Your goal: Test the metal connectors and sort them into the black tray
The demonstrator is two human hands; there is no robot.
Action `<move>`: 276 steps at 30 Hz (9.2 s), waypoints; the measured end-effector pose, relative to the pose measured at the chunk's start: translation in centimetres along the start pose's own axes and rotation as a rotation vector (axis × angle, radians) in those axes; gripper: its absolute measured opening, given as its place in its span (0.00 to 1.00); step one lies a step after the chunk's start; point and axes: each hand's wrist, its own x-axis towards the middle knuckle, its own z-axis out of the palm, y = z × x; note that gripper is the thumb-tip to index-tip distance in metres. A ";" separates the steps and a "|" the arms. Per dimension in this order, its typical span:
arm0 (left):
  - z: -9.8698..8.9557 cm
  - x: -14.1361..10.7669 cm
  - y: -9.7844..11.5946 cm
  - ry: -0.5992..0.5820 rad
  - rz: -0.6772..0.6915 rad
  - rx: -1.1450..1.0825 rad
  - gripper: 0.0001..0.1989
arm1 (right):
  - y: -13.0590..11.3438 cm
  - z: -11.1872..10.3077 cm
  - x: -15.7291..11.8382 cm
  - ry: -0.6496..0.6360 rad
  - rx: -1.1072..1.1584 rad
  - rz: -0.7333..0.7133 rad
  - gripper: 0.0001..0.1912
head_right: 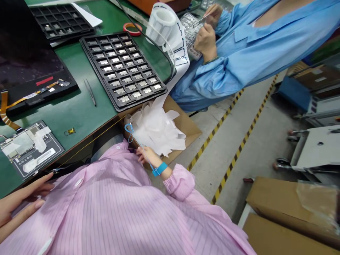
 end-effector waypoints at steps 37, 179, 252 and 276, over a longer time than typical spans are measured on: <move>13.6 18.7 10.0 -0.365 0.597 -0.005 0.26 | -8.7 0.6 -11.9 0.244 -0.096 -1.114 0.15; 2.1 12.6 16.4 -0.089 0.717 -0.148 0.16 | -10.2 -18.2 -22.2 -0.127 -0.678 -1.000 0.22; 12.8 20.3 12.3 0.037 0.203 0.379 0.31 | -9.4 1.9 4.0 -0.254 0.231 -0.570 0.19; 12.2 19.4 14.0 0.136 0.197 0.425 0.28 | -10.2 2.9 1.4 0.073 0.063 -0.787 0.17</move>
